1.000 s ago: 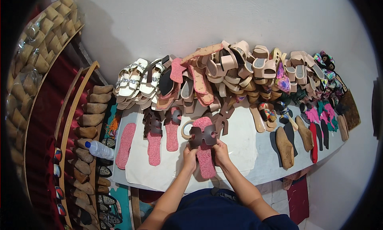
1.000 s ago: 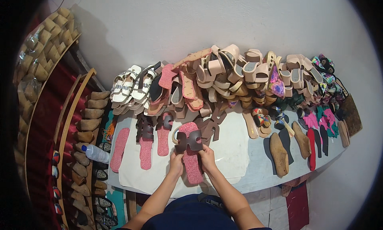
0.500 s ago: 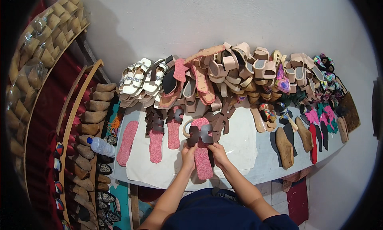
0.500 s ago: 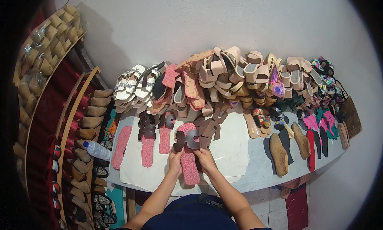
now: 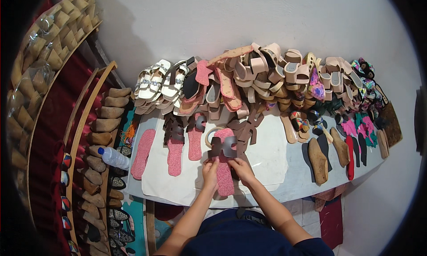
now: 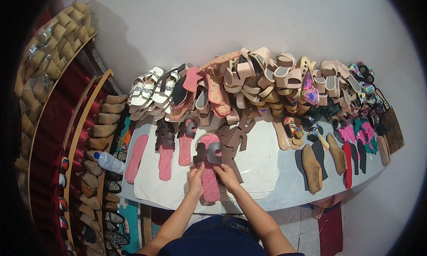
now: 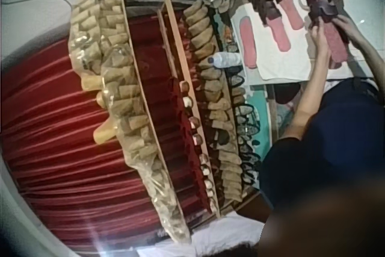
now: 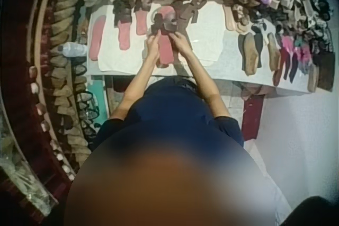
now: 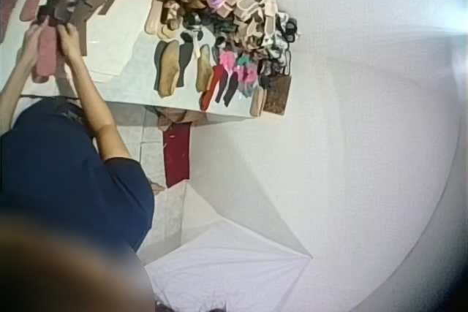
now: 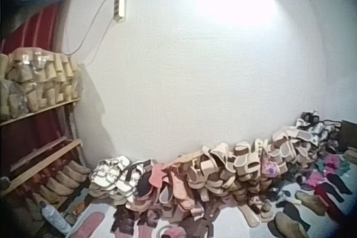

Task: Assembling brown straps onto pink sandal soles by hand on a workshop table.

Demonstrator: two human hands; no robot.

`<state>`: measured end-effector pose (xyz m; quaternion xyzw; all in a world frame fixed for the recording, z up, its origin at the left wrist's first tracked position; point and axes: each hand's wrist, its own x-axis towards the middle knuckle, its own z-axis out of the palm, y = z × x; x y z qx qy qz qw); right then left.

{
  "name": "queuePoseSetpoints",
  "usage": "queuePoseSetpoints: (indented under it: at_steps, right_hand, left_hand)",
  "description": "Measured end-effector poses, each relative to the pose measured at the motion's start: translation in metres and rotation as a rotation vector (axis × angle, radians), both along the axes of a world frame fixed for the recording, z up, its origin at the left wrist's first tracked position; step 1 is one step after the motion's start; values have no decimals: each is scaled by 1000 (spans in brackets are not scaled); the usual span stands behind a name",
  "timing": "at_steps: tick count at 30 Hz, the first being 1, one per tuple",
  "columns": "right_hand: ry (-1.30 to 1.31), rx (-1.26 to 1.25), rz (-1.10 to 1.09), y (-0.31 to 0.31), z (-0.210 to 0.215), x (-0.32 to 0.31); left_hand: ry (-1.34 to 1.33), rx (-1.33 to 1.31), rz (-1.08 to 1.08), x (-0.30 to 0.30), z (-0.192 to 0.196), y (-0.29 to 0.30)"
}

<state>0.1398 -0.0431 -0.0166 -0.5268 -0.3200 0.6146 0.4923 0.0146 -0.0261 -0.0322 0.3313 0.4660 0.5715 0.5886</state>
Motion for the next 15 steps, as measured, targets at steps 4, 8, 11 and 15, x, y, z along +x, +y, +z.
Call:
queuePoseSetpoints:
  at_steps: [4, 8, 11, 15]
  right_hand:
    - [-87, -27, 300, -15, -2, -7]
    - [-94, 2, 294, -17, 1, -19]
    - [-109, -19, 223, -13, -2, -29]
    - [-108, -84, 249, -8, -14, -41]
  left_hand:
    - [-220, -151, -20, -22, -13, 2]
    - [-113, -95, -3, -35, -26, 0]
    - [-33, -84, -27, -42, -33, -7]
    - [32, -117, -50, -56, -30, -12]
